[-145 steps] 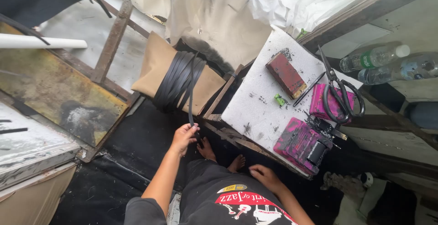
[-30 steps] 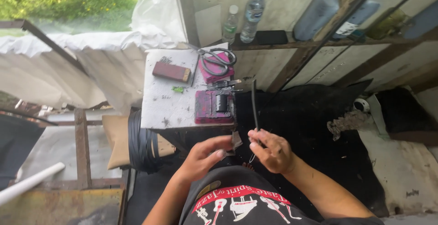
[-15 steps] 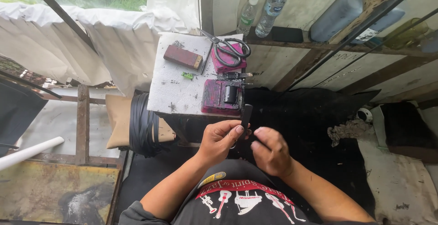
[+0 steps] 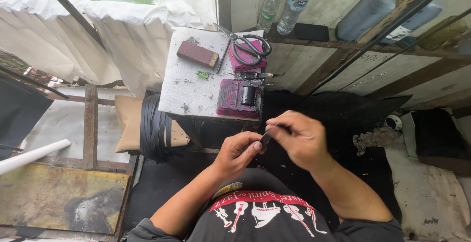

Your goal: Applying edge paint to long leather strips using an applicator and hanging them on a rack to dry.

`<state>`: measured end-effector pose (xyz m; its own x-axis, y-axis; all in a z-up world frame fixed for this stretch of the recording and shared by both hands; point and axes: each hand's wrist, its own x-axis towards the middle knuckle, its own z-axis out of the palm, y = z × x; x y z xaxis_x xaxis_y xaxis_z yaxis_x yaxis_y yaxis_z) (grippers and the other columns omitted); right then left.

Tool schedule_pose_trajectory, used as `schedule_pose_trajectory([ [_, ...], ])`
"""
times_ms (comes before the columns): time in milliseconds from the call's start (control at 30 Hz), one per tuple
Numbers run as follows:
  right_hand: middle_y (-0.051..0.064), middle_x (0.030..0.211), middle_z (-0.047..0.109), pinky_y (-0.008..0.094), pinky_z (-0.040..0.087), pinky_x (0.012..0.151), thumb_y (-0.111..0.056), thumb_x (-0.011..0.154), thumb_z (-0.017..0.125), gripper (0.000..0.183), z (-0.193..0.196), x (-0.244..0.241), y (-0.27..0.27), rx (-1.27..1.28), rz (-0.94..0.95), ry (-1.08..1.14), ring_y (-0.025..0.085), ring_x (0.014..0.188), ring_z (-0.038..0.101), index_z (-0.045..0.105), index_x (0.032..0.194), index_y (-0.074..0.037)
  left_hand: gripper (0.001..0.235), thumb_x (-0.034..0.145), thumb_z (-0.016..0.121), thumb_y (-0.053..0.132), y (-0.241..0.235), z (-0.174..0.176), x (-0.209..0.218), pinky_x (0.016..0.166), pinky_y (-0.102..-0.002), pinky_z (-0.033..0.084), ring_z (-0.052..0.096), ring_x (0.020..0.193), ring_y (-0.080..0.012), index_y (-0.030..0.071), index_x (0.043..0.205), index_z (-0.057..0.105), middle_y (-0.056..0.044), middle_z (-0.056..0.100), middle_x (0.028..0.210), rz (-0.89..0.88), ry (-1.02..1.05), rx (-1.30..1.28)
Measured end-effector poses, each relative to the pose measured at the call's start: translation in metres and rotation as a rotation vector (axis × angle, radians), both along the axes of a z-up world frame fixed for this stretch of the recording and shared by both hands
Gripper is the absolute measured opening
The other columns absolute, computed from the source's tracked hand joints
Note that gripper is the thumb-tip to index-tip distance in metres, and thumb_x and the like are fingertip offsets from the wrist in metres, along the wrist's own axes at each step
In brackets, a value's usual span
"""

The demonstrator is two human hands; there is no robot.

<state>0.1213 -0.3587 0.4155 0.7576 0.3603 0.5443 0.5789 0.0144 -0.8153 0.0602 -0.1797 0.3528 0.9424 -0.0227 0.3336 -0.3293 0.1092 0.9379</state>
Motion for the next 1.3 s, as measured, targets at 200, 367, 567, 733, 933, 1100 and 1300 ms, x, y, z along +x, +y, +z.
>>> schedule_pose_trajectory([
  [200, 0.018, 0.085, 0.071, 0.035, 0.064, 0.068, 0.005, 0.091, 0.074, 0.015, 0.014, 0.026, -0.055, 0.245, -0.271, 0.179, 0.018, 0.077, 0.071, 0.069, 0.105, 0.008, 0.015, 0.097, 0.064, 0.009, 0.049, -0.041, -0.017, 0.06, -0.037, 0.055, 0.066, 0.065, -0.0221, 0.001, 0.099, 0.078, -0.016, 0.071, 0.071, -0.111, 0.077, 0.055],
  [367, 0.013, 0.092, 0.07, 0.026, 0.068, 0.072, -0.005, 0.095, 0.077, 0.016, 0.041, 0.031, -0.096, 0.271, -0.333, 0.238, 0.02, 0.085, 0.074, 0.067, 0.108, 0.0, 0.018, 0.094, 0.07, 0.022, 0.131, -0.046, -0.034, 0.078, -0.03, 0.057, 0.075, 0.085, -0.0154, 0.007, 0.101, 0.077, -0.004, 0.079, 0.093, 0.021, 0.137, 0.493],
  [567, 0.012, 0.107, 0.075, 0.019, 0.057, 0.086, 0.007, 0.086, 0.082, 0.023, 0.055, 0.023, -0.098, -0.406, -0.313, 0.154, 0.014, 0.096, 0.071, 0.074, 0.107, 0.0, 0.011, 0.094, 0.071, 0.006, 0.194, 0.004, -0.04, 0.075, -0.027, 0.058, 0.069, 0.081, -0.0174, 0.002, 0.104, 0.074, -0.009, 0.073, 0.09, 0.299, -0.087, 0.616],
  [733, 0.01, 0.096, 0.076, 0.031, 0.056, 0.082, -0.003, 0.091, 0.076, 0.021, 0.028, 0.043, -0.075, -0.702, -0.146, -0.183, 0.021, 0.087, 0.071, 0.078, 0.112, -0.003, 0.01, 0.1, 0.076, 0.01, 0.209, 0.027, -0.027, 0.079, -0.033, 0.055, 0.065, 0.079, -0.0213, 0.005, 0.108, 0.08, -0.008, 0.071, 0.088, 0.643, -0.248, 0.805],
  [933, 0.004, 0.087, 0.073, 0.036, 0.056, 0.079, -0.018, 0.096, 0.07, 0.012, -0.012, 0.067, -0.056, -1.06, -0.218, -0.386, 0.023, 0.084, 0.069, 0.078, 0.104, -0.012, 0.009, 0.103, 0.079, 0.017, 0.212, 0.034, 0.013, 0.085, -0.034, 0.052, 0.064, 0.075, -0.021, 0.01, 0.106, 0.084, -0.002, 0.07, 0.083, 0.788, -0.523, 0.874],
  [1100, 0.004, 0.083, 0.071, 0.031, 0.056, 0.069, -0.01, 0.098, 0.069, 0.011, -0.022, 0.078, -0.028, -0.852, -0.184, -0.14, 0.023, 0.076, 0.07, 0.078, 0.104, -0.013, 0.012, 0.104, 0.075, 0.018, 0.196, 0.037, 0.046, 0.085, -0.033, 0.05, 0.061, 0.073, -0.0192, 0.009, 0.104, 0.083, 0.0, 0.068, 0.081, 0.786, -0.601, 0.737],
  [1300, 0.003, 0.074, 0.07, 0.023, 0.054, 0.054, -0.001, 0.094, 0.077, 0.008, -0.047, 0.087, -0.007, -0.385, -0.125, -0.003, 0.012, 0.061, 0.067, 0.079, 0.101, -0.004, 0.015, 0.103, 0.07, 0.013, 0.163, 0.031, 0.074, 0.065, -0.03, 0.055, 0.065, 0.067, -0.0178, 0.001, 0.104, 0.079, -0.009, 0.068, 0.082, 0.702, -0.615, 0.412],
])
